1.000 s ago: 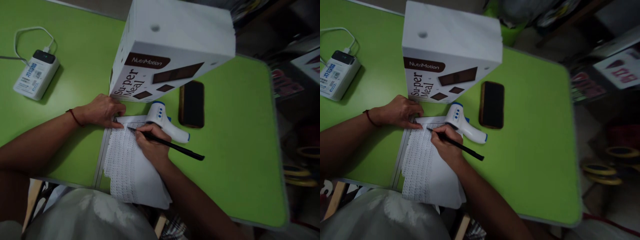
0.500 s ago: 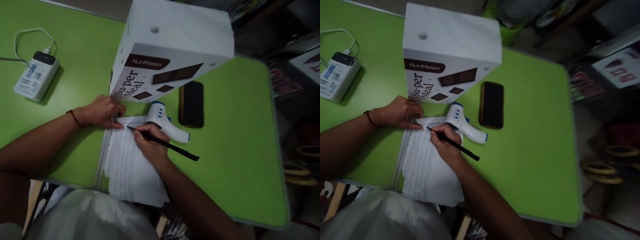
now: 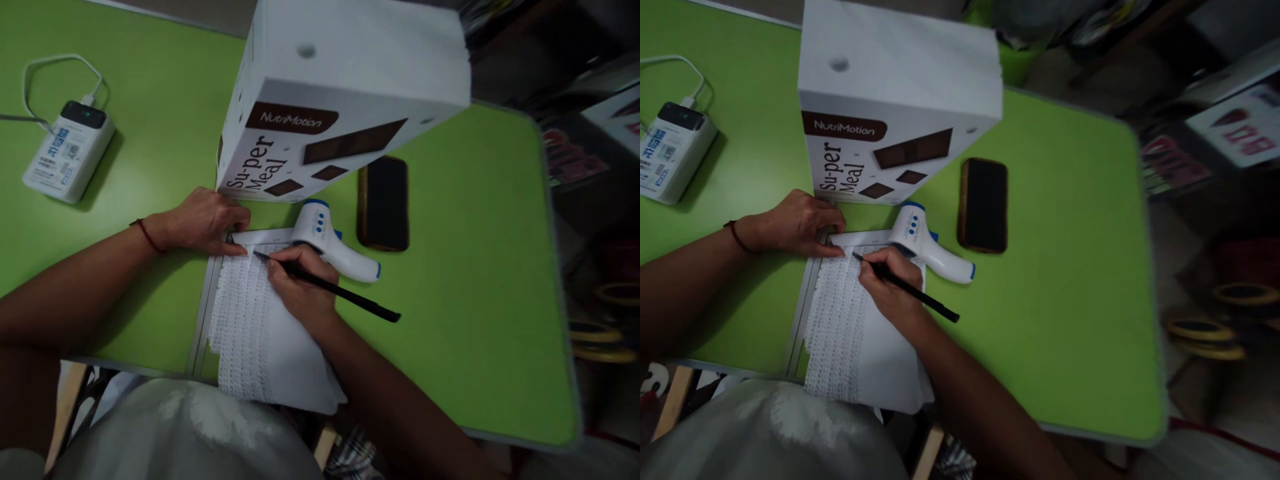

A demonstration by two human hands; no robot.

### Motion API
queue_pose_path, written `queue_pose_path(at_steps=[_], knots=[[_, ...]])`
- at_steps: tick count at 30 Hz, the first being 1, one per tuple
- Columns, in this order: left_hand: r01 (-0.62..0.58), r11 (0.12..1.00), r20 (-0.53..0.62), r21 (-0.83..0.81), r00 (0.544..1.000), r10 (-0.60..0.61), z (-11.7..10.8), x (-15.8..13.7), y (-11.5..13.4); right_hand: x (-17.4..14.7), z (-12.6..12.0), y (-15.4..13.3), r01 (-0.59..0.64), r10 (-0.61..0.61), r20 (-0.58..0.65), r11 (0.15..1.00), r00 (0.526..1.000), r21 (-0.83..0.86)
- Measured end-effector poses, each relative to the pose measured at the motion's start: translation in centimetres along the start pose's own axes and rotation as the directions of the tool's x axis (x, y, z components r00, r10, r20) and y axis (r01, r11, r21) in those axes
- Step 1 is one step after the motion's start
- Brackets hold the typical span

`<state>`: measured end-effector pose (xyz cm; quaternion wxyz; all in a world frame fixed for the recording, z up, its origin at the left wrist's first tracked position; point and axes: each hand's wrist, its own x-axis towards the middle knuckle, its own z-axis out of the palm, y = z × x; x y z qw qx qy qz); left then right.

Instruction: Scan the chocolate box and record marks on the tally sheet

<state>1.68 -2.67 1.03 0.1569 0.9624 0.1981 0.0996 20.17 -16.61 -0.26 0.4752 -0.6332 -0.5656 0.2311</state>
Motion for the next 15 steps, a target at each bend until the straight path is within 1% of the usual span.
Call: queue_pose_path(at_steps=[6, 13, 15], knots=[[-0.001, 1.000, -0.006, -0.014, 1.000, 0.001, 0.00, -0.09, -0.01, 0.14, 0.11, -0.16, -0.025, 0.026, -0.045, 1.000, 0.999, 0.009], [0.007, 1.000, 0.010, -0.022, 1.000, -0.007, -0.05, -0.05, 0.02, 0.12, -0.09, -0.06, -0.048, 0.048, 0.016, 0.999, 0.999, 0.007], [0.014, 1.000, 0.018, -0.020, 1.000, -0.014, -0.05, -0.02, 0.02, 0.14, -0.14, -0.09, -0.043, 0.043, 0.014, 0.999, 0.999, 0.011]])
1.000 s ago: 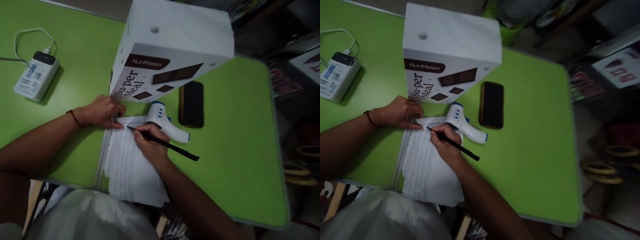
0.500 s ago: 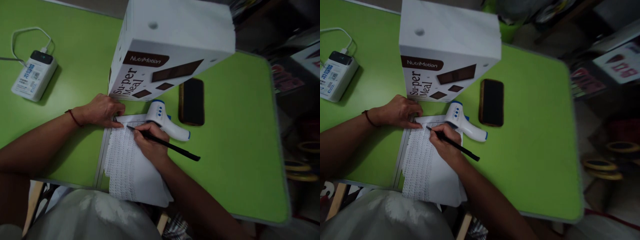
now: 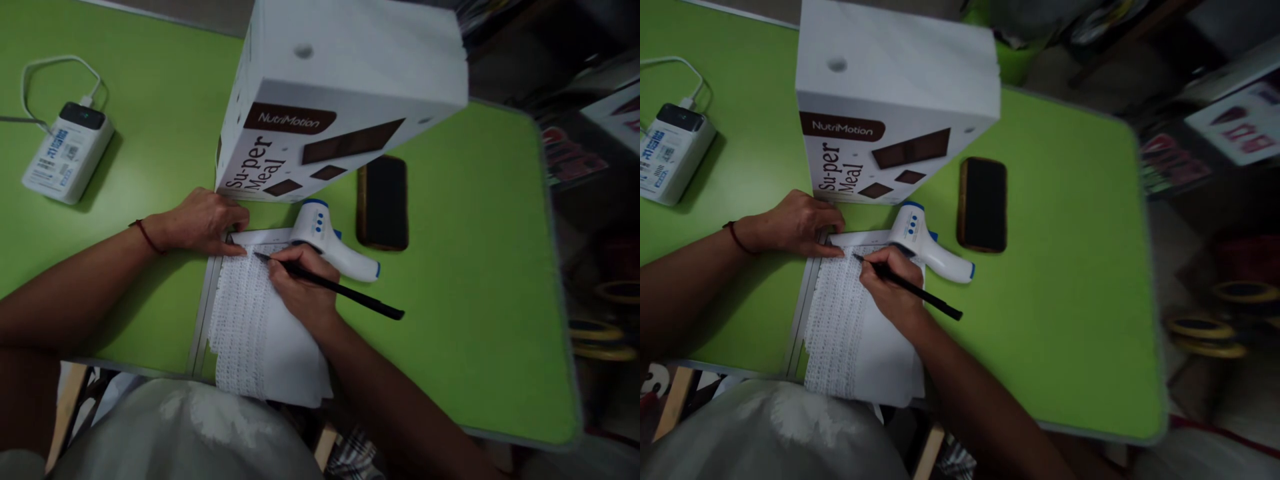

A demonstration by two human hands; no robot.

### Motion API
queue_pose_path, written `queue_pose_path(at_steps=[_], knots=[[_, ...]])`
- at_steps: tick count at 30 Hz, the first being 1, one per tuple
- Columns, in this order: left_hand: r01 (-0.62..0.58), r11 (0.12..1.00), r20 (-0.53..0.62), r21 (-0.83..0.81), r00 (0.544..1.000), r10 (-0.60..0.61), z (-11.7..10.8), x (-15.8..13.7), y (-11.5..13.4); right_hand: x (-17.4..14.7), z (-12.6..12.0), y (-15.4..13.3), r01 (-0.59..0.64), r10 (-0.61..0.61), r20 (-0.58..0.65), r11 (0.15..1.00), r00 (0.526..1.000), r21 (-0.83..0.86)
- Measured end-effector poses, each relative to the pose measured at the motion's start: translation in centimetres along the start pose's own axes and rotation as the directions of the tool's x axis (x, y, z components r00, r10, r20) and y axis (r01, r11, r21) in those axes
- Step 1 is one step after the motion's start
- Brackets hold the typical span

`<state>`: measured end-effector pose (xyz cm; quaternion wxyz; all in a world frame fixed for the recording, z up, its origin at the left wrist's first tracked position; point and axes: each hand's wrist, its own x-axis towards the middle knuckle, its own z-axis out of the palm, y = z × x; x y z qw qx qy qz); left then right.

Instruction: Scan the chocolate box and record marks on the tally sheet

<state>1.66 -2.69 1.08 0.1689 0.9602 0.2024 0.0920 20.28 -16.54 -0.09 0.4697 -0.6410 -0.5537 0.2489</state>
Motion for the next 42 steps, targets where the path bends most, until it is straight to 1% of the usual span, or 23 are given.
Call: queue_pose_path(at_steps=[4, 9, 14, 20, 24, 30, 37, 42], knots=[[0.008, 1.000, 0.002, -0.007, 1.000, -0.008, -0.02, -0.03, -0.02, 0.02, 0.06, 0.02, 0.008, -0.008, -0.032, 1.000, 0.999, -0.013], [-0.004, 1.000, -0.004, -0.012, 1.000, 0.004, -0.10, -0.13, -0.02, -0.11, 0.17, 0.18, -0.001, 0.001, -0.034, 1.000, 0.999, -0.014], [-0.004, 1.000, -0.012, -0.013, 1.000, 0.004, -0.03, -0.10, -0.09, -0.27, 0.19, 0.27, 0.033, -0.034, -0.029, 0.999, 0.999, -0.015], [-0.019, 1.000, -0.034, -0.020, 0.999, 0.018, 0.08, -0.15, -0.18, -0.17, 0.22, -0.12, -0.024, 0.022, -0.086, 1.000, 0.996, -0.019], [-0.020, 1.000, -0.038, -0.022, 0.999, 0.020, 0.05, -0.18, -0.17, -0.19, 0.25, -0.10, -0.024, 0.023, -0.048, 1.000, 0.999, -0.009], [-0.018, 1.000, -0.037, -0.019, 0.999, 0.017, 0.16, -0.14, -0.26, -0.20, 0.25, -0.16, -0.024, 0.021, -0.081, 0.999, 0.996, -0.047], [0.015, 1.000, 0.007, -0.006, 1.000, -0.015, -0.05, -0.08, -0.07, -0.11, -0.12, -0.35, -0.031, 0.031, -0.014, 0.999, 0.999, -0.022], [-0.007, 1.000, -0.024, -0.014, 1.000, 0.006, 0.07, -0.07, -0.18, -0.09, 0.01, -0.05, -0.013, 0.013, -0.004, 0.999, 1.000, -0.041]])
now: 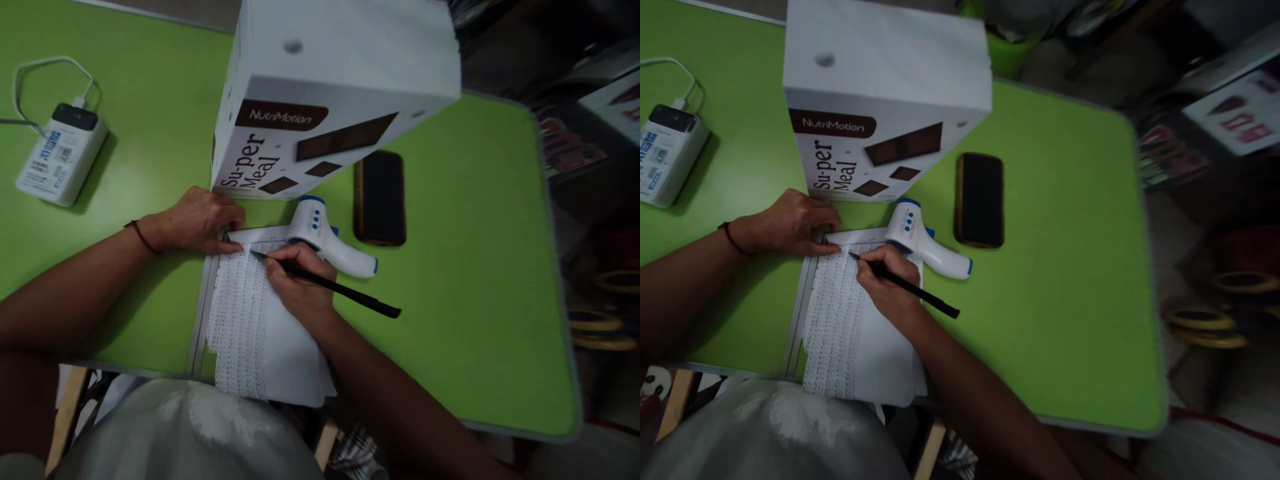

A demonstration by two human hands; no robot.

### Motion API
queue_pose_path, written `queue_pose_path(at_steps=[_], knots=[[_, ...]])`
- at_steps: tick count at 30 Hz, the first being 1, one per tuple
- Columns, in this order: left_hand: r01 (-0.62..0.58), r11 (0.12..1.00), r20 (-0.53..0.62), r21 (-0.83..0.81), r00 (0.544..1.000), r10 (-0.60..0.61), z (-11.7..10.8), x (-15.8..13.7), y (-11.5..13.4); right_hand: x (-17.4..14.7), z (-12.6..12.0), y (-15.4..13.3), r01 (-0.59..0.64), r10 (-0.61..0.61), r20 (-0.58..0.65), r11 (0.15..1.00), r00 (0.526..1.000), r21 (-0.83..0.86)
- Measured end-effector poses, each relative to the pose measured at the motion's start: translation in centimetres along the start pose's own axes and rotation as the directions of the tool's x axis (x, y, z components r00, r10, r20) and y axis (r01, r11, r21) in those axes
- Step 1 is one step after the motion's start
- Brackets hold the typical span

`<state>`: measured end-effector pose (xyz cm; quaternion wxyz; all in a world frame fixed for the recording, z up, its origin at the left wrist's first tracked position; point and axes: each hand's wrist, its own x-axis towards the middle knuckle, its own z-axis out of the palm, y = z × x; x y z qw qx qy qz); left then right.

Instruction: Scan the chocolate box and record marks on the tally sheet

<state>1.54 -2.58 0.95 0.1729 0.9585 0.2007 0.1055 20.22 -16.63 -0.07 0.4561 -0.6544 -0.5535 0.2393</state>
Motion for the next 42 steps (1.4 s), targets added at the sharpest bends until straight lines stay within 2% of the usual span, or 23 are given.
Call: queue_pose_path(at_steps=[16, 32, 42], knots=[[0.005, 1.000, 0.011, -0.015, 1.000, -0.004, -0.07, 0.04, 0.03, -0.07, -0.15, -0.13, -0.011, 0.012, 0.043, 1.000, 0.999, -0.009], [-0.001, 1.000, 0.006, -0.019, 1.000, 0.001, 0.10, 0.01, -0.08, -0.26, 0.14, 0.35, 0.005, -0.005, -0.011, 1.000, 1.000, -0.026], [0.009, 1.000, 0.025, -0.015, 1.000, -0.008, -0.10, 0.01, 0.07, -0.15, 0.08, -0.07, 0.006, -0.005, -0.030, 1.000, 1.000, 0.028]])
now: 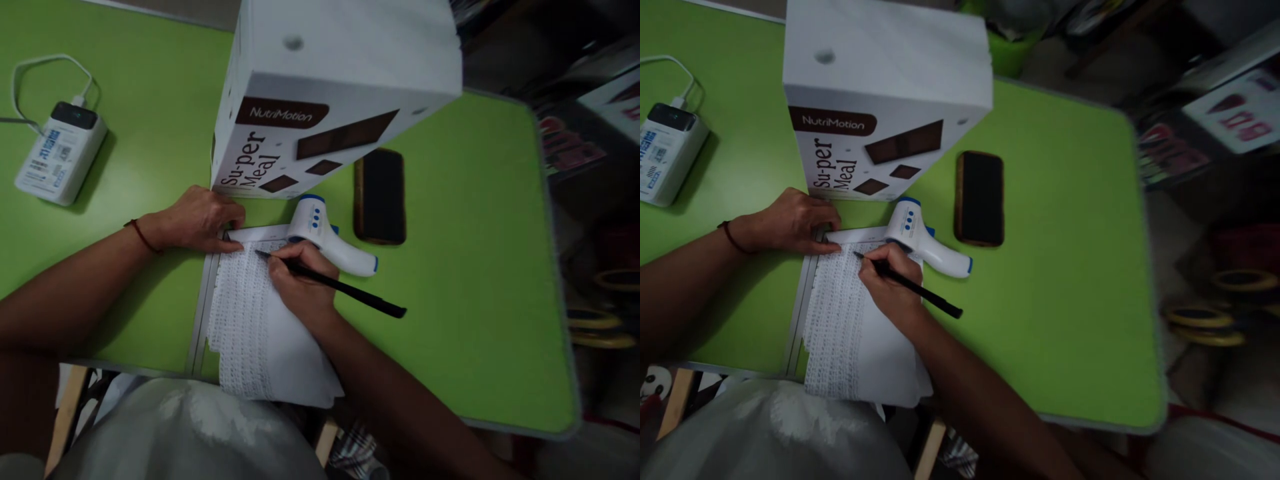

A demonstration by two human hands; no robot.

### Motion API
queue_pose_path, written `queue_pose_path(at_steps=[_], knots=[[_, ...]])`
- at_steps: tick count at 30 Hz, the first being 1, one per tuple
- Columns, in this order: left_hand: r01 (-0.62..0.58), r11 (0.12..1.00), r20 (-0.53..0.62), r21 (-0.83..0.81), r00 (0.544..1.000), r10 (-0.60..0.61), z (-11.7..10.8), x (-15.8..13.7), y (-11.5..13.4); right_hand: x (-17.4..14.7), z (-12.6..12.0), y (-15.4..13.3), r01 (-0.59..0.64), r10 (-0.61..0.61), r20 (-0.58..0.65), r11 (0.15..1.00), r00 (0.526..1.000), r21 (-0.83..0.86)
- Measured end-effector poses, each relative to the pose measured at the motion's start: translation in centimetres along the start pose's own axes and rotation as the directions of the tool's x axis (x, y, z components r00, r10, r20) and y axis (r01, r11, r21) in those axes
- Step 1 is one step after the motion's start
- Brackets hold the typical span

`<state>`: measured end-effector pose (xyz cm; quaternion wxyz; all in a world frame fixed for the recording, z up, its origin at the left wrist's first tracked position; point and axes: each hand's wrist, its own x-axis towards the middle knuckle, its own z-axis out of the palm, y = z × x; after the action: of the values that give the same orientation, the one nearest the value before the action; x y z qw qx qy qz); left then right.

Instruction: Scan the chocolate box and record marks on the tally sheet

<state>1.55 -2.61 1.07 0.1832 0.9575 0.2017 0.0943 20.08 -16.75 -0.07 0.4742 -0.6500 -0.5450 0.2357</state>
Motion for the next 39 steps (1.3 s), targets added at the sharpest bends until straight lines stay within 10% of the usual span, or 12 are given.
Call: queue_pose_path(at_steps=[39], knots=[[-0.011, 1.000, -0.007, -0.002, 1.000, 0.011, 0.01, 0.06, -0.08, -0.06, -0.12, 0.36, 0.058, -0.057, 0.071, 0.998, 0.996, -0.003]])
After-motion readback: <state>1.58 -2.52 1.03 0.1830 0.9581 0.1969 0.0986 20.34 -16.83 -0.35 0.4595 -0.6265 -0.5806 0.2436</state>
